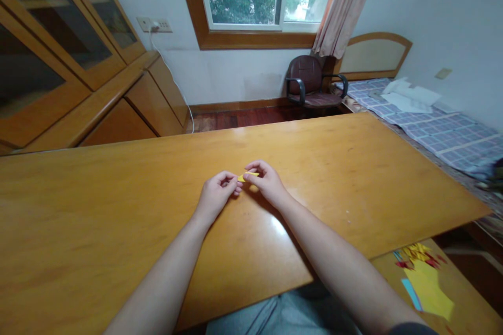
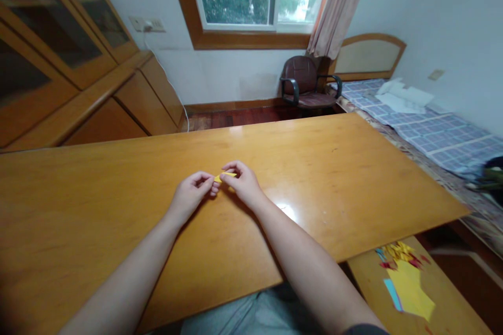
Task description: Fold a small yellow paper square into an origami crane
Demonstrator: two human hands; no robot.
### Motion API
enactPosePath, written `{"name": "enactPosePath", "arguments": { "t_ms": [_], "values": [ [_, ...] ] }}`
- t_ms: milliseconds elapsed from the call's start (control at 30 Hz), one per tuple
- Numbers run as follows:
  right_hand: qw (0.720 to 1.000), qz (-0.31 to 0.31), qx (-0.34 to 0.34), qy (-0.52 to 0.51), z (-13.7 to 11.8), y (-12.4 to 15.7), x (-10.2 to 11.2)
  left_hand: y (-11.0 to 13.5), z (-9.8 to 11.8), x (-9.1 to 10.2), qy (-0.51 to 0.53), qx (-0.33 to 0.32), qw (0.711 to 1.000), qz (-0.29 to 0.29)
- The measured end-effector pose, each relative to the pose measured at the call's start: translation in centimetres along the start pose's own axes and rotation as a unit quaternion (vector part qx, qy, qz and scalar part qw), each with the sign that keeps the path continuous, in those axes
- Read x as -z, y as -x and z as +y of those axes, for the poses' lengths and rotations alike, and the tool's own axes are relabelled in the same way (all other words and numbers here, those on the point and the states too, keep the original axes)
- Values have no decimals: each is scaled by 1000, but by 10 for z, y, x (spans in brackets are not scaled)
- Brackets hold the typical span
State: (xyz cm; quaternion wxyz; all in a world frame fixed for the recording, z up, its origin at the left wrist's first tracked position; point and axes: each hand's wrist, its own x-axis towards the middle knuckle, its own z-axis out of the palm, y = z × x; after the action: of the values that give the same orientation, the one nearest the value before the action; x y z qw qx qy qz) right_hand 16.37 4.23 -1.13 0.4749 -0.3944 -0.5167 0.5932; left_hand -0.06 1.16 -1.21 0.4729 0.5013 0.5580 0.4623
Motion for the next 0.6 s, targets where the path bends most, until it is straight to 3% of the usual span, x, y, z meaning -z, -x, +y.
{"name": "enactPosePath", "arguments": {
  "t_ms": [600],
  "values": [
    [1000,15,-4,-7,1,0,4,0,6,2,43,-1,999,-3]
  ]
}}
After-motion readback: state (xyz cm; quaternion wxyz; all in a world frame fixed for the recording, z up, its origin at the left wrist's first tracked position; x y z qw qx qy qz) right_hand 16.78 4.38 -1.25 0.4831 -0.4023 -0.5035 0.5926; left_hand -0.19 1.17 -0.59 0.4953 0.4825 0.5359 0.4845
